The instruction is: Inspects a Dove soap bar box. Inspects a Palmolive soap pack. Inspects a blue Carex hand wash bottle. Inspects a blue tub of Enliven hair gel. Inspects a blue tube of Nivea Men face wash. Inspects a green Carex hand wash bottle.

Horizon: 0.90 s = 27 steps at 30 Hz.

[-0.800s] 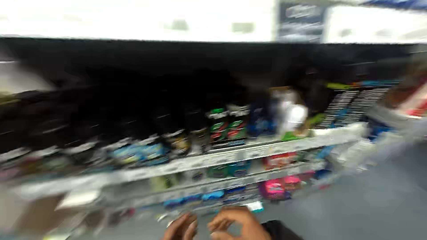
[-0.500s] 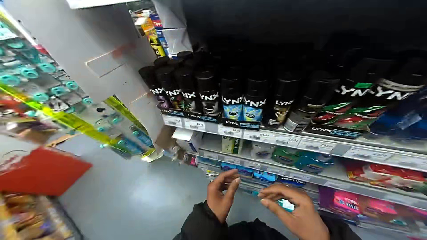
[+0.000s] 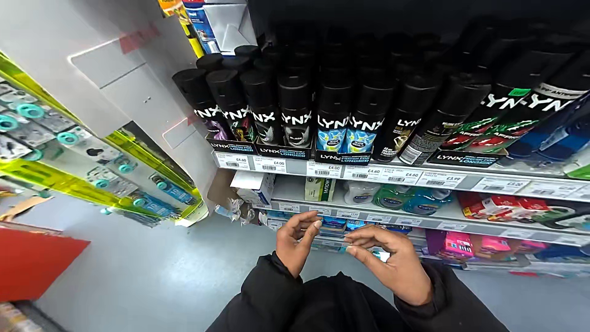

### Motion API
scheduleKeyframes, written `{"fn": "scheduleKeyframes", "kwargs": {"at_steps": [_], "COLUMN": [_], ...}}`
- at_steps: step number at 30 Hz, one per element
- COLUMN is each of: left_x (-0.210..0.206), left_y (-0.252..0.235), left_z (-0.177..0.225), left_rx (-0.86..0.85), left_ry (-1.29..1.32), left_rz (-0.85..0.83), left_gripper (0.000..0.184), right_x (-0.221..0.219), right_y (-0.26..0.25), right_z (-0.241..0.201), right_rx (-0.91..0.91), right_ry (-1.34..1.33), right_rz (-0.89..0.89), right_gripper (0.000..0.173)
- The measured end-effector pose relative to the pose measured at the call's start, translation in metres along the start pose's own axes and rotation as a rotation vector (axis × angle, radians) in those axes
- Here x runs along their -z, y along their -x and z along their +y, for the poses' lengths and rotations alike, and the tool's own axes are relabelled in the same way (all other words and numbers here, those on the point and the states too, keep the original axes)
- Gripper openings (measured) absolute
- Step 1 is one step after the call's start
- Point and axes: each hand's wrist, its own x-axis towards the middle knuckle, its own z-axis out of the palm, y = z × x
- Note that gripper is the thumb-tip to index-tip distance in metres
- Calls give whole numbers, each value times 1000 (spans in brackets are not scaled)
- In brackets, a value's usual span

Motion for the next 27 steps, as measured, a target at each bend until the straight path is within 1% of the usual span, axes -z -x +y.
{"fn": "scheduleKeyframes", "kwargs": {"at_steps": [4,7,9,11,15,17,19,21,24,27], "left_x": [9,10,10,8,-16,-28,-40,-50,-61,-70], "left_y": [-16,-37,-54,-74,-103,-106,-110,-109,-111,-111], "left_z": [-5,-14,-21,-26,-44,-52,-52,-51,-55,-61], "left_rx": [47,26,56,133,189,187,198,232,247,249], "left_ry": [-33,-158,-291,-376,-505,-569,-622,-687,-800,-804], "left_rz": [16,20,8,-2,57,102,129,132,183,256], "left_gripper": [30,42,61,80,104,117,128,131,134,135], "right_x": [-11,-18,-23,-27,-30,-24,-13,1,24,49], "right_y": [-1,1,6,12,26,31,31,33,36,42], "right_z": [1,0,1,3,5,4,6,8,11,11], "right_rx": [0,6,-2,-17,-66,-80,-83,-87,-76,-81], "right_ry": [23,43,51,34,-1,11,20,34,40,50], "right_rz": [33,53,73,87,92,90,97,89,58,25], "right_gripper": [20,21,24,25,28,31,35,39,43,48]}}
